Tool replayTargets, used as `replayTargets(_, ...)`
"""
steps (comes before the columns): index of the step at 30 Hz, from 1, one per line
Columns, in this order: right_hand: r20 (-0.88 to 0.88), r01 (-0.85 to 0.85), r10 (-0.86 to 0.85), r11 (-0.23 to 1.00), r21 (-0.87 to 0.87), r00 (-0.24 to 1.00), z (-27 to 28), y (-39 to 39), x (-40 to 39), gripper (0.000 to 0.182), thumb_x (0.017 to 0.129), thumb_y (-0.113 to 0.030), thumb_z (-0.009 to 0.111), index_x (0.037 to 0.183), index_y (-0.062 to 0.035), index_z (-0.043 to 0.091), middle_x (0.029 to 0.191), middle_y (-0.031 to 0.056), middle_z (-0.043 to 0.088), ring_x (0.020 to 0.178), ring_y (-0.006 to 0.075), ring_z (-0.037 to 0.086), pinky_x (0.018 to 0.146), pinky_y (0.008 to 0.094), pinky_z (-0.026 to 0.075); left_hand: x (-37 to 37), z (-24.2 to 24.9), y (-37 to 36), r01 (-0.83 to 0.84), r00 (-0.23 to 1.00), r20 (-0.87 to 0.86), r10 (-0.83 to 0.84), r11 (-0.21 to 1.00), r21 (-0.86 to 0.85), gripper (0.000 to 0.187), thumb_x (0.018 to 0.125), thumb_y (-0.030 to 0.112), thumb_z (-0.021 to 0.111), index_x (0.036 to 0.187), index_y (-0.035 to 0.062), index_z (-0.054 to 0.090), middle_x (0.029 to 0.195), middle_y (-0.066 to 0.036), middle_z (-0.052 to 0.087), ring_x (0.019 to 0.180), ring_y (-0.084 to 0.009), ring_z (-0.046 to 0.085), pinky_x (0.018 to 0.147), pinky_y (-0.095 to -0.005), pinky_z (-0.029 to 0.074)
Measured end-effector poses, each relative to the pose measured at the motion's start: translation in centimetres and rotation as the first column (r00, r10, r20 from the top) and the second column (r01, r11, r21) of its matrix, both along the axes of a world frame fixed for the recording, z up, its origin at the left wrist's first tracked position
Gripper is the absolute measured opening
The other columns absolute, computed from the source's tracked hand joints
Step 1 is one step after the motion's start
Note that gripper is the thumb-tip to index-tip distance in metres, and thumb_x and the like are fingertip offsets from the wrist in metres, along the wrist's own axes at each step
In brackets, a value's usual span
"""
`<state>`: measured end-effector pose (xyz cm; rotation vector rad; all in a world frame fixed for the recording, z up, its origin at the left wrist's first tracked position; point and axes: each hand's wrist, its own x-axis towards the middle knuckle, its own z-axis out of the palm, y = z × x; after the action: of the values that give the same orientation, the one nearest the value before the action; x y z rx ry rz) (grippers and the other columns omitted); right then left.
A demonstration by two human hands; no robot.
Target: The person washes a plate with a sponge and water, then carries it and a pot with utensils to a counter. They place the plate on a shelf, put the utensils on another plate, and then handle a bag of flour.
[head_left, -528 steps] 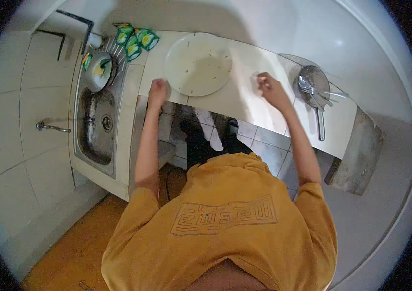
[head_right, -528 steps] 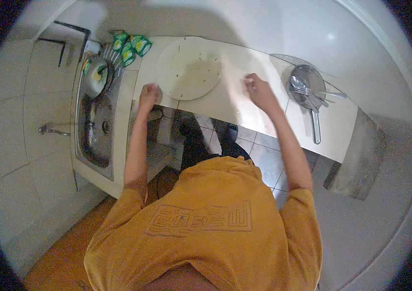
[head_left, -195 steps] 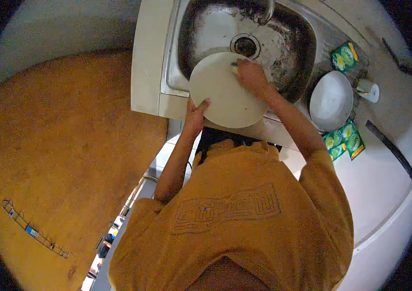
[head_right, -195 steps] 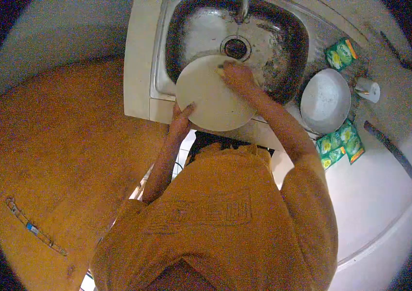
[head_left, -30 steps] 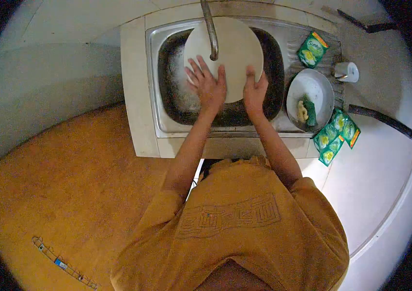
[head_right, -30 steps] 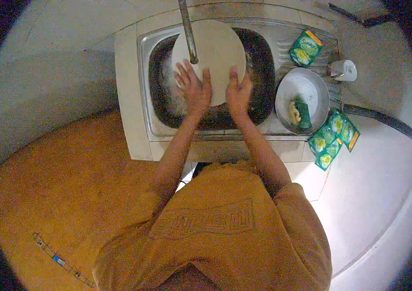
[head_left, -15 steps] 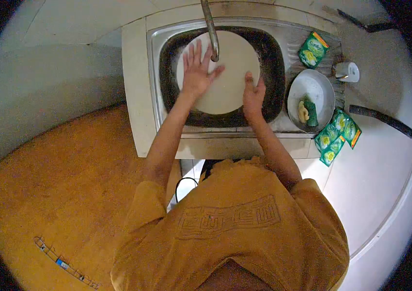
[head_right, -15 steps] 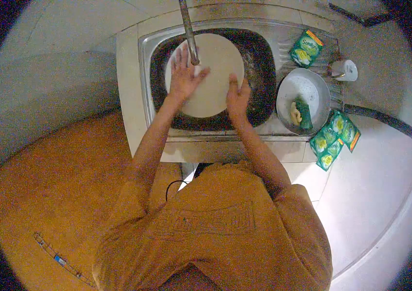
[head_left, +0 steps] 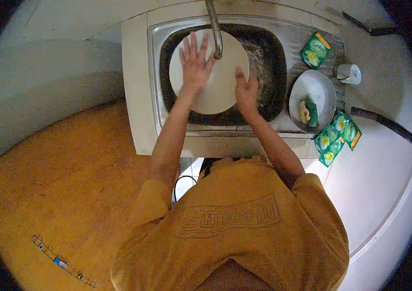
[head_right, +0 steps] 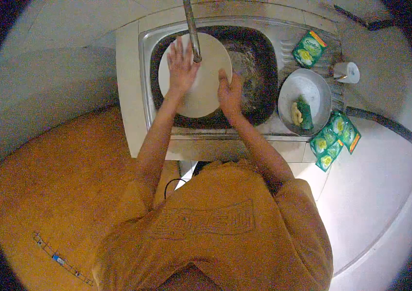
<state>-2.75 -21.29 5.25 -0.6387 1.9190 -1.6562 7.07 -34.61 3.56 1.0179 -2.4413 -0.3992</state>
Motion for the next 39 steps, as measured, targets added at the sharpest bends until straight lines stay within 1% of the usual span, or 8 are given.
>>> replayTargets(12,0.147,0.021,-0.019,1.000,-0.008,0.989,2.8,0.0,-1.6,0.043,0.095,-0.035,0.056,0.112,0.0048,0.057,0.101,0.0124,0.065,0.090,0.0175,0.060,0.083,0.0322,0.047,2.4,3.7,6.0,0.169,0.951,0.237,-0.201,0.974,0.148,0.079,0.085,0.060,0.052,0.148,0.0215,0.026,0.155,-0.015,0.015,0.142,-0.0405,0.011,0.112,-0.0583,0.009)
replayTargets(19,0.006,0.077,-0.077,0.995,-0.066,0.997,1.3,0.5,-3.6,0.036,0.095,-0.027,0.055,0.112,0.0043,0.059,0.099,0.0153,0.067,0.088,0.0209,0.062,0.079,0.0352,0.048,6.1,0.0,2.2,-0.267,0.952,0.163,0.259,0.963,0.028,0.082,0.087,0.055,0.056,0.147,0.0092,0.024,0.151,-0.024,0.017,0.138,-0.0410,0.024,0.110,-0.0555,0.020)
replayTargets(21,0.178,0.036,-0.011,0.990,-0.133,0.984,1.7,0.9,-4.1,0.043,0.095,-0.034,0.056,0.116,0.0044,0.055,0.101,0.0105,0.065,0.090,0.0159,0.060,0.081,0.0315,0.048,6.3,-0.4,1.6,-0.149,0.704,-0.306,0.641,0.555,0.818,0.072,0.090,0.045,0.059,0.142,0.0031,0.030,0.145,-0.021,0.033,0.128,-0.0353,0.040,0.104,-0.0482,0.035)
replayTargets(22,0.177,0.037,-0.013,0.990,-0.134,0.984,1.6,1.0,-4.2,0.043,0.095,-0.034,0.056,0.116,0.0044,0.055,0.101,0.0105,0.065,0.090,0.0159,0.060,0.081,0.0315,0.048,6.4,0.4,1.8,0.183,0.583,-0.355,0.731,0.308,0.934,0.065,0.092,0.037,0.060,0.139,0.0014,0.031,0.133,-0.016,0.046,0.117,-0.0298,0.050,0.096,-0.0403,0.045)
replayTargets(25,0.233,0.051,-0.019,0.990,-0.134,0.972,1.5,0.6,-4.3,0.034,0.095,-0.023,0.056,0.115,0.0036,0.058,0.106,0.0139,0.066,0.094,0.0191,0.060,0.084,0.0332,0.047,6.0,0.8,2.9,0.397,0.507,-0.442,0.740,0.255,0.882,0.060,0.094,0.034,0.057,0.138,0.0017,0.032,0.127,-0.015,0.051,0.112,-0.0276,0.054,0.093,-0.0396,0.047)
replayTargets(31,-0.330,-0.107,0.191,0.961,0.254,0.925,2.2,-0.5,-4.5,0.047,0.089,-0.014,0.056,0.131,0.0053,0.044,0.131,0.0246,0.050,0.119,0.0357,0.051,0.101,0.0432,0.039,6.5,1.8,5.0,0.194,0.359,-0.370,0.857,0.320,0.928,0.048,0.097,0.031,0.053,0.133,0.0021,0.040,0.124,-0.012,0.053,0.109,-0.0239,0.055,0.090,-0.0394,0.049)
replayTargets(33,-0.849,-0.025,0.352,0.928,0.373,0.394,2.5,-1.2,-3.7,0.055,0.091,-0.020,0.053,0.138,0.0007,0.034,0.140,0.0280,0.038,0.130,0.0376,0.039,0.107,0.0510,0.030,6.7,2.2,5.3,0.201,0.357,-0.400,0.844,0.348,0.916,0.049,0.096,0.032,0.054,0.132,0.0015,0.041,0.123,-0.012,0.054,0.109,-0.0238,0.055,0.090,-0.0383,0.048)
replayTargets(39,-0.787,-0.562,0.498,0.791,0.241,0.363,2.2,-6.8,2.3,0.062,0.092,-0.032,0.048,0.143,-0.0023,0.030,0.150,0.0172,0.028,0.138,0.0295,0.028,0.113,0.0495,0.018,5.7,3.5,7.3,0.118,0.423,-0.451,0.786,0.446,0.887,0.048,0.096,0.032,0.056,0.128,-0.0018,0.046,0.119,-0.011,0.057,0.103,-0.0192,0.055,0.089,-0.0315,0.044)
